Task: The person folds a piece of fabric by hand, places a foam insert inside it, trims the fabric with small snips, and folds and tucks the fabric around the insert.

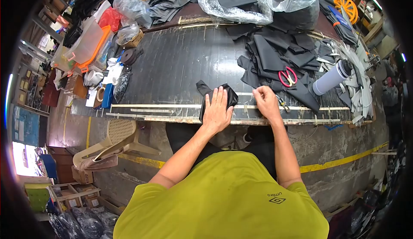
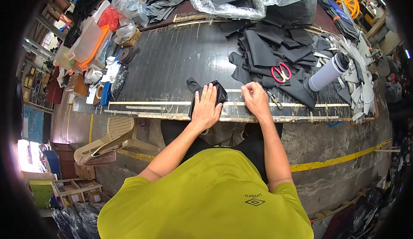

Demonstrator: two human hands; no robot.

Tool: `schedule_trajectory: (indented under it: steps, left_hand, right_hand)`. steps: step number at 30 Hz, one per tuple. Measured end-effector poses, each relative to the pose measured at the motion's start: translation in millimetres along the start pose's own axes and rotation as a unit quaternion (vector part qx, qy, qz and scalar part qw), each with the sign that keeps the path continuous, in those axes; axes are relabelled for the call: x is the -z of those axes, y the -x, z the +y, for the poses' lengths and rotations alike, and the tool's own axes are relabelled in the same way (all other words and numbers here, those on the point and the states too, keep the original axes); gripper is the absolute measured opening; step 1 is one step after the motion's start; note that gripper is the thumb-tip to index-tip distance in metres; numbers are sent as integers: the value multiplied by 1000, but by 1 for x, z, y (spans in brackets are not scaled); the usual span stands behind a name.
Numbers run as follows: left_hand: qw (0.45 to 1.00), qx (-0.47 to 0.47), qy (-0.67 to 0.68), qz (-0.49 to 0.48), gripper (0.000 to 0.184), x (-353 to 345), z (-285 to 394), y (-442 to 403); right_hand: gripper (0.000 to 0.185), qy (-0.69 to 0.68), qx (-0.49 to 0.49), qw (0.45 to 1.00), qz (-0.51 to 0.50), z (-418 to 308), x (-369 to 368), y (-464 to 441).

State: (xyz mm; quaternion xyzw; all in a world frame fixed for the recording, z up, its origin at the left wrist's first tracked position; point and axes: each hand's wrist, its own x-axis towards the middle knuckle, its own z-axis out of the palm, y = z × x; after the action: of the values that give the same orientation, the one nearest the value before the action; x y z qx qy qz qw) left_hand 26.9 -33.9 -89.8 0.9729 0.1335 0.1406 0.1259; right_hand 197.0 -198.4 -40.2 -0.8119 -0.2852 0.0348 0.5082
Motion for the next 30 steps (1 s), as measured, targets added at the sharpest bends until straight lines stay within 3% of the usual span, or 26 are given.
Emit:
schedule_trajectory:
  steps: [3,4,5,7,9,11,13,15,17,18,19,22,25,30]
  left_hand:
    - [1000,2,-6,0,78,-4,-1,0]
    - [1000,1,-9,-5,80,-5,-1,-1]
    - [1000,2,-13,-10,82,-5,-2,-1]
    - [1000,7,-11,-18,87,-3,-3,0]
    - [1000,11,2,-21,92,1,0,-1]
    - [999,16,-1,-37,96,4,2,-2]
    - [999,20,-2,-40,97,6,4,-2]
    - [999,17,-1,-33,98,5,2,-2]
    - [1000,11,23,-11,98,5,3,-1]
    - [999,10,45,9,97,7,3,0]
    - [997,10,67,28,97,9,2,1]
    - [984,23,134,114,93,22,-4,6]
    - [979,103,40,169,84,32,-24,24]
    - [988,135,22,70,59,33,-48,36]
  right_hand:
    - [52,48,-108,976,-182,-17,-13,16]
    - [63,84,-105,970,-201,-27,-23,22]
    - [53,121,-73,975,-173,-24,-37,27]
    - [44,45,-91,974,-202,0,-46,16]
    - [31,-95,-151,967,-179,10,-34,5]
    - [28,-135,-197,962,-135,12,-8,-5]
    - [31,-154,-212,957,-127,16,6,-11]
    - [53,-82,-257,940,-207,-8,7,-10]
    - [59,-52,-228,938,-257,-9,-15,-2]
    - [51,15,-126,969,-214,8,-33,2]
    - [49,-10,-126,969,-211,14,-38,3]
    - [40,-77,-146,965,-205,8,-30,2]
    - [31,-117,-219,953,-173,21,-9,1]
    - [26,-179,-210,941,-194,24,1,2]
